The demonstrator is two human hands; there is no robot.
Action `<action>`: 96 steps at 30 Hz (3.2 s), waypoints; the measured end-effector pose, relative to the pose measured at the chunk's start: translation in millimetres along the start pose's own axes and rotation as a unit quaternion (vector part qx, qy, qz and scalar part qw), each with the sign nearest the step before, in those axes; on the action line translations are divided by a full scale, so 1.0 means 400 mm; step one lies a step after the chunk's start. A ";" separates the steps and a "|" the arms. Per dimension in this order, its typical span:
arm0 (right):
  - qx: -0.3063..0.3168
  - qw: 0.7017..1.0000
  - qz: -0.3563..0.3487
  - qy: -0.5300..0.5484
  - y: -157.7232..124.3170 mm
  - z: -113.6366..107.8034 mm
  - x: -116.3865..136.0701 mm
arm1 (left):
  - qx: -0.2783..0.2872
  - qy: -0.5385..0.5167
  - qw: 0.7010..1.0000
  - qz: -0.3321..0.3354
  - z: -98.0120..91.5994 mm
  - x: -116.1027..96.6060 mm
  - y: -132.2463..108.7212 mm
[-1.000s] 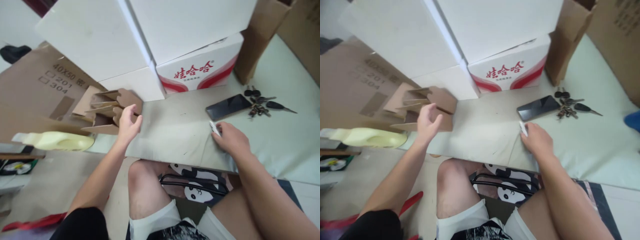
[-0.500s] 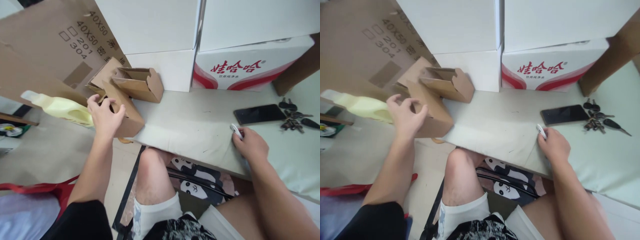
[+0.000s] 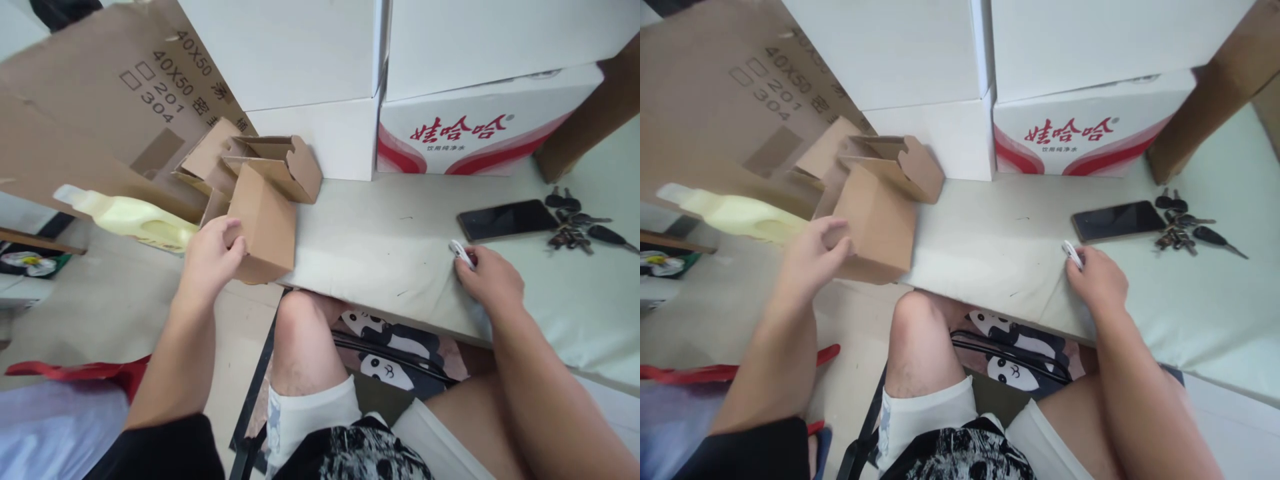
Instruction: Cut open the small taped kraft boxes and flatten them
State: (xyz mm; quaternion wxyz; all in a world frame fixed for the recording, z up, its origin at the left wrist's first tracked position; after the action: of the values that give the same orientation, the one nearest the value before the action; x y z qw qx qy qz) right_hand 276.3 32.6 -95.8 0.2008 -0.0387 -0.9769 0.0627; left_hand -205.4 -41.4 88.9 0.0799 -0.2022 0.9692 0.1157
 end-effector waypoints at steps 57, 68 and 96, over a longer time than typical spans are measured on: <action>-0.208 0.829 -0.214 0.472 -0.009 -0.203 0.044 | 0.047 -0.583 0.796 0.155 0.427 -0.505 -0.039; -0.178 0.915 -0.211 0.293 -0.022 -0.204 0.043 | 0.059 -0.526 0.822 0.210 0.468 -0.503 0.001; -0.099 0.889 -0.260 0.365 -0.034 -0.180 0.061 | 0.194 -0.488 0.770 0.362 0.488 -0.536 0.078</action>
State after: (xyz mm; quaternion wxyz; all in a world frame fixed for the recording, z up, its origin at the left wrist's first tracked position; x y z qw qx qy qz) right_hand 281.7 29.3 -18.9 0.5471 0.1774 -0.8110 -0.1070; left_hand -3.0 116.4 -49.5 0.5321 0.2668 0.8030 0.0286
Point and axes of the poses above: each hand's wrist, its own y-axis towards the middle knuckle, its own z-axis out of the palm, x = y × z, the point moved 7 cm from there along y, towards the middle knuckle, and after that the axes turned 6 degrees about -z, right-handed, at the moved point
